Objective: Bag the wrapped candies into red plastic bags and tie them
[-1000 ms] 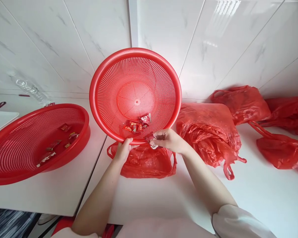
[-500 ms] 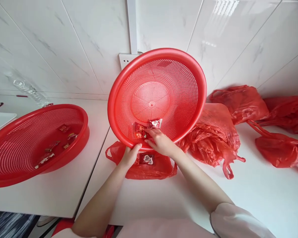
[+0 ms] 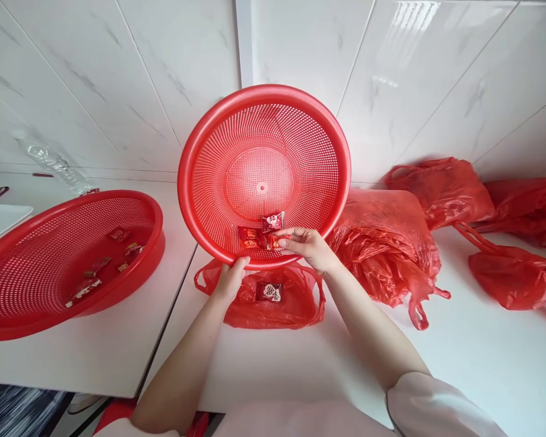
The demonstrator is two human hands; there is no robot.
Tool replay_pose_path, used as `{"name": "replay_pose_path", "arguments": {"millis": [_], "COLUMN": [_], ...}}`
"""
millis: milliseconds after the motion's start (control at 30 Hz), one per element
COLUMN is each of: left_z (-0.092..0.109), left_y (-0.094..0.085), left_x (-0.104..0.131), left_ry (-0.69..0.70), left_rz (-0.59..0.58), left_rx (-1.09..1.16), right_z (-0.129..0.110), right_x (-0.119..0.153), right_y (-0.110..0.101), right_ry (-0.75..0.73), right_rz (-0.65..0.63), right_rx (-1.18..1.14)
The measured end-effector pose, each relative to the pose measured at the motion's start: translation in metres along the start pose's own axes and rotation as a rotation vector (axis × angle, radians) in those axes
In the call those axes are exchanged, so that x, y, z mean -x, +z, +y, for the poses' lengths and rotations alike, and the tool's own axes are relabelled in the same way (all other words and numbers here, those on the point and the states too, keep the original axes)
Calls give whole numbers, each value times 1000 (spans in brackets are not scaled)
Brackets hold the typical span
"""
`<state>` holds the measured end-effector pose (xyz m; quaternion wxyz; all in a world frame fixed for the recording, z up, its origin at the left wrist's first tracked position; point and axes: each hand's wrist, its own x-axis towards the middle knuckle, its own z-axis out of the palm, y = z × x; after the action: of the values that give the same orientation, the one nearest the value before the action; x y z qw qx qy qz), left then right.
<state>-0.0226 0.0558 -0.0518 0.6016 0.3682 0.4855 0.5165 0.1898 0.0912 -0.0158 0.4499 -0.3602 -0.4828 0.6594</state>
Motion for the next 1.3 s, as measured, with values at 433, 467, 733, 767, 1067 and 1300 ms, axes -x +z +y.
{"name": "replay_pose_path", "arguments": {"millis": [433,467,733,767,1067,1300], "left_z": [-8,-7,-5,-7,0,6], "left_y": [-1,0,4,5,12,10], "left_x": [-1,-1,4,4,5,1], "left_ry": [22,23,20,10,-11,4], "left_rz": [-8,-3,-41,-50,-30,13], "left_rx": [71,72,51,43,143,204], "right_z": [-11,-13,-10,-6,7,1], "right_x": [14,16,18,16,13,14], "right_y": [11,13,35,37,36,26], "right_ry": [-78,-94,-383,-393,-459,-176], "right_rz": [-54,-81,-48,-72,-134,-88], "right_rx": [249,335,888,925,969,407]}}
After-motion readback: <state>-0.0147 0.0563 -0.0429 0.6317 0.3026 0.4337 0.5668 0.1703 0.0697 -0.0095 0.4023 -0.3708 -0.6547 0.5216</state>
